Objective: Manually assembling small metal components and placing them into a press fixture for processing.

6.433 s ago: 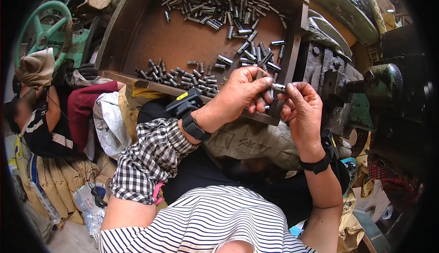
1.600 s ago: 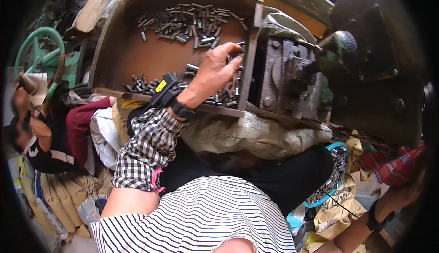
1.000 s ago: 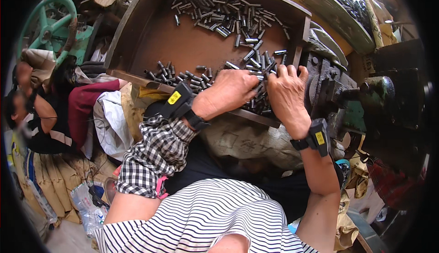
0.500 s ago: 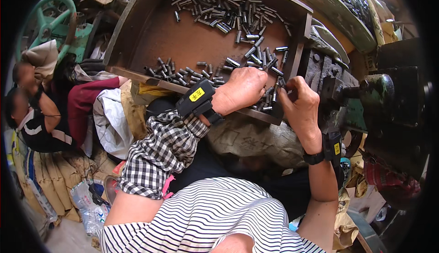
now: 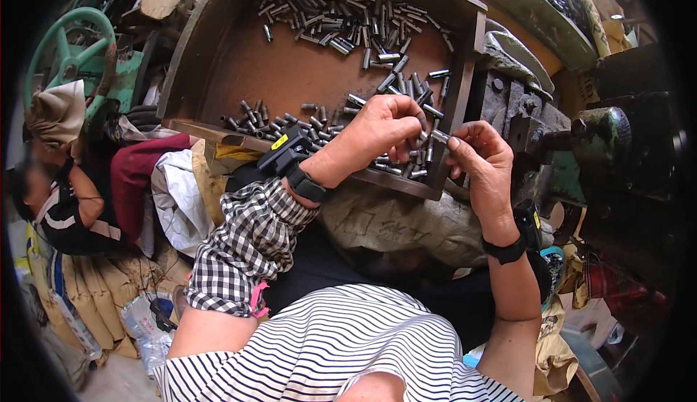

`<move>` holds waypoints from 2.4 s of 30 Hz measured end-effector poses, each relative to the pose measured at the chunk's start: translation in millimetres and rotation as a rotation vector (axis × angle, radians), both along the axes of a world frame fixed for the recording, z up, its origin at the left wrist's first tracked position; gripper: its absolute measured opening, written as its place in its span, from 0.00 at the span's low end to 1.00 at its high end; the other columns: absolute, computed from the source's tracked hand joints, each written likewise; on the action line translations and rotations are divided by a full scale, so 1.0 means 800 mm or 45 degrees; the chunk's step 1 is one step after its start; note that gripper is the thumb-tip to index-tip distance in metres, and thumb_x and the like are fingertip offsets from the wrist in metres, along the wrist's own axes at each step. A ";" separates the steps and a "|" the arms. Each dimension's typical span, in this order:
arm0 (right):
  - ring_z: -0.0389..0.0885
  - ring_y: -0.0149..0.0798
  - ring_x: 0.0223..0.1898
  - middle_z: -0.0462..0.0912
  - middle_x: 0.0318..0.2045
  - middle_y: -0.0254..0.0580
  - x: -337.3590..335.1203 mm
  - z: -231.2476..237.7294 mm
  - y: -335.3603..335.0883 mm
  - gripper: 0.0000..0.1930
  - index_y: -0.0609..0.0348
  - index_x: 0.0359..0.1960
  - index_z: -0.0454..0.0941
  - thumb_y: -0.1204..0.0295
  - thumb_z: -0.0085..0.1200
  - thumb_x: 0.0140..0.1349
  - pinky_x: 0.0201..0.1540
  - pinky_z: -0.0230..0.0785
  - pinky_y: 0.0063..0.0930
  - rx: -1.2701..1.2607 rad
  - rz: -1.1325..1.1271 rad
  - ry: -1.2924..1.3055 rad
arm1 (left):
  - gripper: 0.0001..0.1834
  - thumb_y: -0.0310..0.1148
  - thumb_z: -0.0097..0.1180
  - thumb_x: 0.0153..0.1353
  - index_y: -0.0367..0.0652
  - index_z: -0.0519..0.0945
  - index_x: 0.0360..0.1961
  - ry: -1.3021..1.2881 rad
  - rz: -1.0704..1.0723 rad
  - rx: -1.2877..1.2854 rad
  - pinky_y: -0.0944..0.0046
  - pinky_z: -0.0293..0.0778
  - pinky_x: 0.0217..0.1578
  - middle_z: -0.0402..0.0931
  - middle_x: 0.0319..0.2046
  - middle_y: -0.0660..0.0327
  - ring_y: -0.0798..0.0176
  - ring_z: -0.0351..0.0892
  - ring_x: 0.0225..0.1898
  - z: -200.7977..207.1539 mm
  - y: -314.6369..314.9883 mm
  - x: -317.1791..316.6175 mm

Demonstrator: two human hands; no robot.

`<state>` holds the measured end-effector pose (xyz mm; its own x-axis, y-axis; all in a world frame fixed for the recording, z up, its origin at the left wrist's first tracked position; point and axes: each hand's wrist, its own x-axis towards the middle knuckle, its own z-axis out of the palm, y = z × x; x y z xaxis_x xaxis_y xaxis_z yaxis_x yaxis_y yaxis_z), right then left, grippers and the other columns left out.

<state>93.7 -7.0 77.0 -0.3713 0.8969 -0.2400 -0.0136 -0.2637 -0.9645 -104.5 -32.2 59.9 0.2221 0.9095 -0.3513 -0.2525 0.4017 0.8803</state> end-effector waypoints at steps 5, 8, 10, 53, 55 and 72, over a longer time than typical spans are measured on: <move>0.78 0.22 0.26 0.78 0.28 0.31 -0.003 -0.002 -0.001 0.05 0.61 0.33 0.75 0.78 0.58 0.57 0.22 0.68 0.12 -0.001 -0.004 0.038 | 0.08 0.29 0.52 0.60 0.38 0.74 0.39 -0.253 0.049 -0.077 0.80 0.70 0.20 0.76 0.26 0.65 0.77 0.73 0.19 -0.002 -0.004 -0.002; 0.78 0.23 0.27 0.78 0.28 0.32 -0.002 -0.004 0.000 0.05 0.62 0.33 0.75 0.78 0.58 0.56 0.24 0.69 0.13 -0.041 0.010 0.084 | 0.09 0.30 0.53 0.61 0.38 0.74 0.41 -0.293 0.057 -0.054 0.80 0.71 0.21 0.76 0.27 0.65 0.77 0.73 0.20 -0.008 -0.005 0.000; 0.78 0.24 0.27 0.78 0.28 0.33 -0.001 -0.004 0.000 0.05 0.62 0.33 0.75 0.78 0.58 0.56 0.25 0.69 0.13 -0.069 0.005 0.109 | 0.09 0.30 0.53 0.61 0.38 0.74 0.41 -0.296 0.049 -0.048 0.80 0.71 0.21 0.76 0.27 0.64 0.78 0.73 0.21 -0.008 -0.004 0.000; 0.80 0.27 0.29 0.79 0.29 0.34 0.004 -0.002 0.004 0.07 0.62 0.35 0.74 0.78 0.58 0.56 0.25 0.70 0.14 -0.160 -0.077 0.179 | 0.10 0.31 0.55 0.62 0.35 0.74 0.41 -0.180 0.103 0.154 0.77 0.74 0.24 0.78 0.28 0.63 0.73 0.79 0.25 -0.003 -0.010 0.003; 0.80 0.27 0.29 0.79 0.29 0.34 0.004 -0.002 0.003 0.07 0.62 0.35 0.74 0.78 0.58 0.56 0.25 0.70 0.14 -0.173 -0.077 0.183 | 0.10 0.31 0.55 0.61 0.35 0.74 0.41 -0.160 0.094 0.147 0.77 0.74 0.24 0.78 0.28 0.63 0.73 0.79 0.26 -0.002 -0.010 0.004; 0.81 0.28 0.23 0.80 0.25 0.37 0.013 0.009 0.010 0.14 0.64 0.39 0.72 0.79 0.61 0.51 0.21 0.71 0.14 -0.700 0.350 0.255 | 0.21 0.29 0.62 0.55 0.36 0.71 0.48 -0.056 -0.556 0.044 0.77 0.73 0.19 0.77 0.33 0.61 0.73 0.79 0.26 0.026 -0.015 -0.007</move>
